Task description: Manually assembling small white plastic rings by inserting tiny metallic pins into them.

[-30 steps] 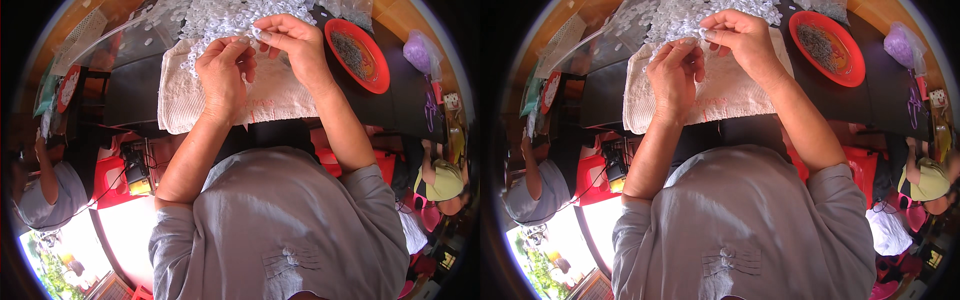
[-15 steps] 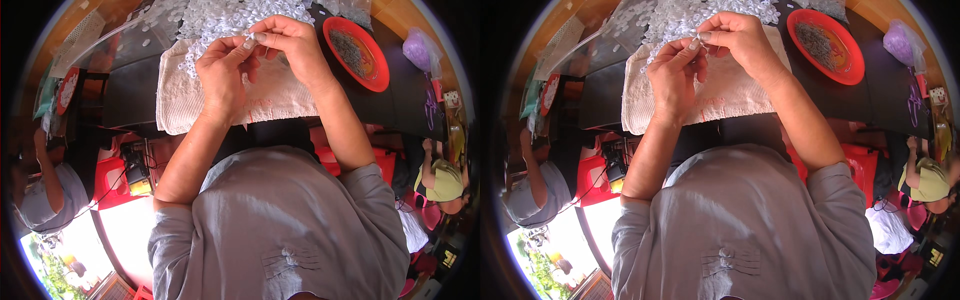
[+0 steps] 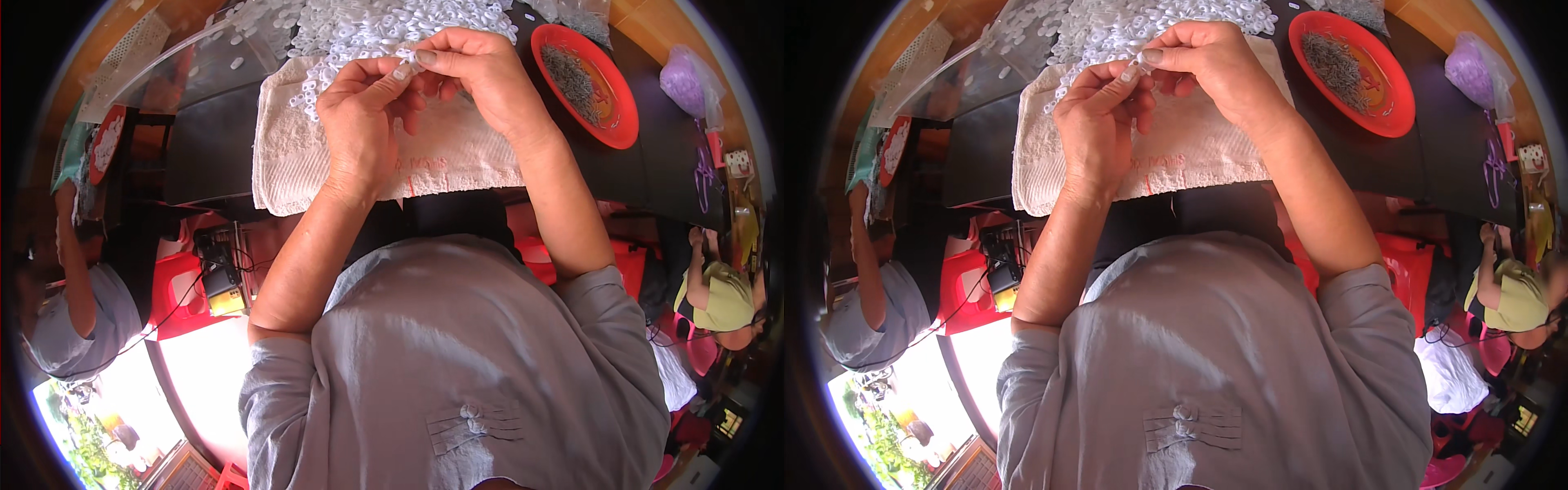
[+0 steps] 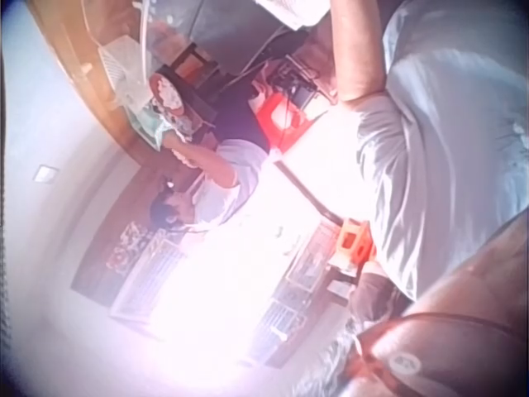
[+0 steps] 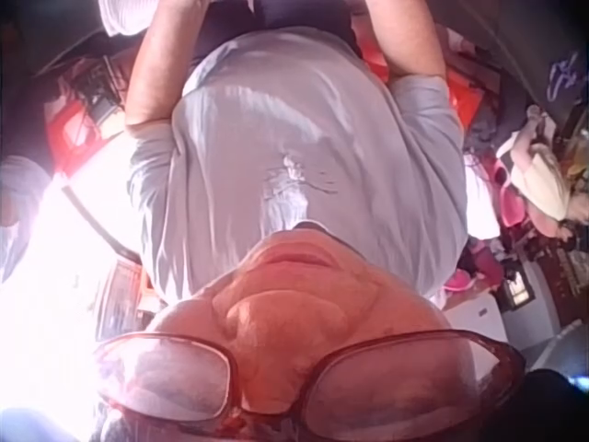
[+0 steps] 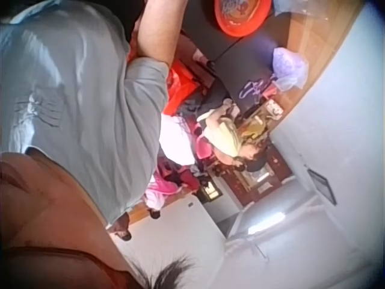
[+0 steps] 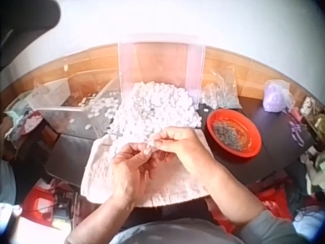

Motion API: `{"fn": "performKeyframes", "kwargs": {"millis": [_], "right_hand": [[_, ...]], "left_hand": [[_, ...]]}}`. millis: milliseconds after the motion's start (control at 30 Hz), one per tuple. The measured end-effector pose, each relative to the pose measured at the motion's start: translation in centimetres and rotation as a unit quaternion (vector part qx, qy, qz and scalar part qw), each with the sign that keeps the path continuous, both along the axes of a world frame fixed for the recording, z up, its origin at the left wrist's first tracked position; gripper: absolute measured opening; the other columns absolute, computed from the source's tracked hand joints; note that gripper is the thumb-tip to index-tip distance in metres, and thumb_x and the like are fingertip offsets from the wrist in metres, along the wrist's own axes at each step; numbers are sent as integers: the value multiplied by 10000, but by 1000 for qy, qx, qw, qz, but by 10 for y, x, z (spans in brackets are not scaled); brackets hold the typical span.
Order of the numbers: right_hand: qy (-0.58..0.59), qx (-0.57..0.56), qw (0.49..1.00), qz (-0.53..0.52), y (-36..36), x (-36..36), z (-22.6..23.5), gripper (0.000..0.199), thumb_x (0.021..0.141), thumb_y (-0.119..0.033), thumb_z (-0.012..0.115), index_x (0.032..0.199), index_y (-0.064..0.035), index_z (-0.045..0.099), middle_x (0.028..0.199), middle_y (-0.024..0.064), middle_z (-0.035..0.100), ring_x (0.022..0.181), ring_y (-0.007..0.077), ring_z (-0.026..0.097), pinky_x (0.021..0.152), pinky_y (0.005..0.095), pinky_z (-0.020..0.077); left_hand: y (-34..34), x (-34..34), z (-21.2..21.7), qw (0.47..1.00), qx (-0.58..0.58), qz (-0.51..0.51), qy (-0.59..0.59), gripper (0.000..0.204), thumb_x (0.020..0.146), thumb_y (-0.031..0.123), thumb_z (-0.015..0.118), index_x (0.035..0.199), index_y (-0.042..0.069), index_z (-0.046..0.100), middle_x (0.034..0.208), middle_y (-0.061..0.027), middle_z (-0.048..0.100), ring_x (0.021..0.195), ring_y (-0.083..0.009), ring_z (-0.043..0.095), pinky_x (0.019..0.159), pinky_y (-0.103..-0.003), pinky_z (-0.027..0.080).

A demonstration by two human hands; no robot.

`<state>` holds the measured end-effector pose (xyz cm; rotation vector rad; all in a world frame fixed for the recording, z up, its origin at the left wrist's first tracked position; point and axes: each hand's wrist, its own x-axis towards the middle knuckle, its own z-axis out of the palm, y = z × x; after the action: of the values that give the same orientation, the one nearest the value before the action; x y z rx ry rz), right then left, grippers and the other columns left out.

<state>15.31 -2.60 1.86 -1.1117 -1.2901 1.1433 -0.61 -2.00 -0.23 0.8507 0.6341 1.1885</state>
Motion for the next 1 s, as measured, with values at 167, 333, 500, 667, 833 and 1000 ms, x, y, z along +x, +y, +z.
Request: {"fn": "performKeyframes", "kwargs": {"millis": [167, 333, 500, 667, 833, 1000], "right_hand": [[-50, 13, 999, -9, -1, -1, 0, 148, 883, -150, 620, 925, -15, 666, 773, 20, 655, 679, 82, 582, 608, 220, 431], [-72, 27, 997, -20, -1, -5, -3, 132, 874, -135, 625, 915, -15, 661, 755, 15, 643, 673, 81, 575, 605, 214, 429], [-15, -5, 1000, -16, -2, -10, -7, 126, 871, -134, 628, 904, -16, 658, 742, 15, 634, 667, 78, 570, 598, 207, 423], [-19, -34, 999, -28, -4, -7, -1, 131, 867, -144, 636, 895, -18, 658, 733, 5, 628, 665, 68, 568, 591, 204, 418], [-128, 0, 992, -15, -10, -3, 1, 115, 860, -139, 641, 869, -24, 653, 726, 6, 630, 664, 73, 568, 581, 220, 425], [-516, 266, 814, -16, -20, -10, -17, 68, 808, -89, 632, 823, -31, 601, 733, 142, 622, 673, 297, 616, 588, 376, 469]], "left_hand": [[0, 2, 2, 1000, -10, 9, -5, 42, 890, -9, 567, 904, -46, 552, 754, -134, 636, 564, -155, 585, 449, -247, 420], [2, 3, -1, 1000, -14, 11, 5, 36, 888, -11, 570, 881, -36, 544, 736, -131, 626, 544, -146, 570, 432, -241, 399], [1, 5, -6, 999, -24, 25, 12, 47, 895, 4, 569, 889, -37, 547, 758, -136, 631, 554, -156, 573, 442, -246, 405], [-3, 6, -1, 999, -36, 35, 6, 60, 879, 10, 603, 877, -26, 555, 717, -116, 628, 544, -138, 568, 429, -236, 392], [-4, -13, 5, 989, 64, 118, 65, 121, 856, 8, 627, 949, -52, 581, 751, -111, 643, 566, -129, 585, 448, -224, 423], [-4, -24, -1, 984, 81, 135, 83, 84, 836, -24, 615, 914, -56, 618, 744, -93, 643, 549, -102, 580, 447, -210, 421]]}}
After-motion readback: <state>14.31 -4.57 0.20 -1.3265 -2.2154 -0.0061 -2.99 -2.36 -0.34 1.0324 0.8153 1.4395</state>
